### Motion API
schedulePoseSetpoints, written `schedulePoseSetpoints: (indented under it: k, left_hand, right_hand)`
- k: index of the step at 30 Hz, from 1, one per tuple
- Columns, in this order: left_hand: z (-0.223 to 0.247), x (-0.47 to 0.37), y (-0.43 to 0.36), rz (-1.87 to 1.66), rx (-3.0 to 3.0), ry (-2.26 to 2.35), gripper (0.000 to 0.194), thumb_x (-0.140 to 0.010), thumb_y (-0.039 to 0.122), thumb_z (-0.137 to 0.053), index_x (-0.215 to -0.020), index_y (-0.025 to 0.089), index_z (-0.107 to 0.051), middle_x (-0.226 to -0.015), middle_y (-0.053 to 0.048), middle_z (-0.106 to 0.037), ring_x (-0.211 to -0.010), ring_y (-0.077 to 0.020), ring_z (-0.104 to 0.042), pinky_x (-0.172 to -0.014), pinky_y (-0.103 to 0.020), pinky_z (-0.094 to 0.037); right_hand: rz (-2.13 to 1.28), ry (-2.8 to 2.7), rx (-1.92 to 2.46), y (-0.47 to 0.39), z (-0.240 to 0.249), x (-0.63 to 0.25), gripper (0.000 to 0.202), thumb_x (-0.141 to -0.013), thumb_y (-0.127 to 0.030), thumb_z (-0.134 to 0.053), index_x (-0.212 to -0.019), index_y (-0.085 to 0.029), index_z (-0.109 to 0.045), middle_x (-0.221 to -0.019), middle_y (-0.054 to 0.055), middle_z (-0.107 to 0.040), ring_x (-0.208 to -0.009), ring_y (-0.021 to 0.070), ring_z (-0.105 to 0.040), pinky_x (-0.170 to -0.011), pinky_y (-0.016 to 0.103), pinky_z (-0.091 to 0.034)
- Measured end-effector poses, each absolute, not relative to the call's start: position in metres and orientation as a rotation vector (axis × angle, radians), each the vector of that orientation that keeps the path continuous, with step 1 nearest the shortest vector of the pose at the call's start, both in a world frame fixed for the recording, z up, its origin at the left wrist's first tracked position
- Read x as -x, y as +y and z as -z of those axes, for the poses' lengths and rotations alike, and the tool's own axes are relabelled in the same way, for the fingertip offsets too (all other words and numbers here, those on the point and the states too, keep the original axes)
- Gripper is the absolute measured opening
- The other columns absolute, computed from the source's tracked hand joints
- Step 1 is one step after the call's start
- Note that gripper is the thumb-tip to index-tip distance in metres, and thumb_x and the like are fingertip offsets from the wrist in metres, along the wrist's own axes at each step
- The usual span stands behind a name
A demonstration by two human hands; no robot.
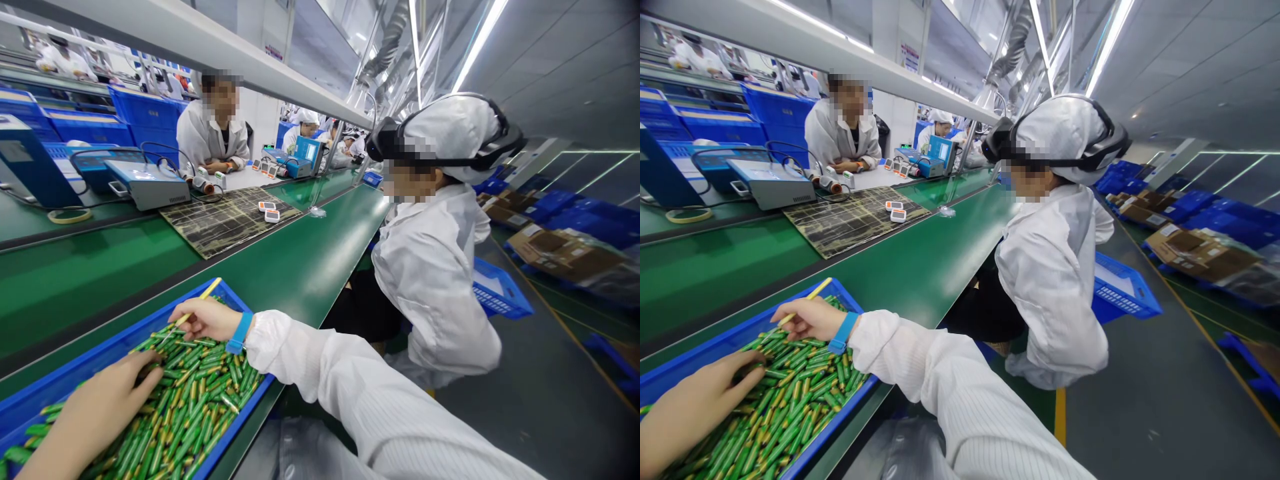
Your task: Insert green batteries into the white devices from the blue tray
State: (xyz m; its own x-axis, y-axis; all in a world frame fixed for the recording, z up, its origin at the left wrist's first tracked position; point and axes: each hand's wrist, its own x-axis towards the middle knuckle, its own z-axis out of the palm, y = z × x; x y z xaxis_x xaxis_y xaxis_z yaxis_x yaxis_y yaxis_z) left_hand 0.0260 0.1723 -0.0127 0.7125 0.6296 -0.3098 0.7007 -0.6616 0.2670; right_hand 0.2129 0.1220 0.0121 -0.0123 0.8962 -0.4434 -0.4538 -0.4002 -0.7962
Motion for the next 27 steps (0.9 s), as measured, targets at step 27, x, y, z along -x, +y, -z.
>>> schedulePoseSetpoints:
  k: [27]
  left_hand:
    - [0.0191, -0.0260, 0.1793, 0.269, -2.588, 1.024, 0.067, -0.082, 0.055, -0.019, -0.120, 0.018, -0.059, -0.128, -0.012, -0.065, -0.115, -0.0289, -0.063, -0.104, -0.043, -0.042]
  right_hand:
    - [-1.622, -0.514, 1.175, 0.1222, -0.0149, -0.2123, 0.027, -0.072, -0.008, -0.060, -0.049, -0.016, -0.051, -0.039, -0.006, -0.045, -0.034, 0.0031, -0.026, -0.040, 0.015, -0.042]
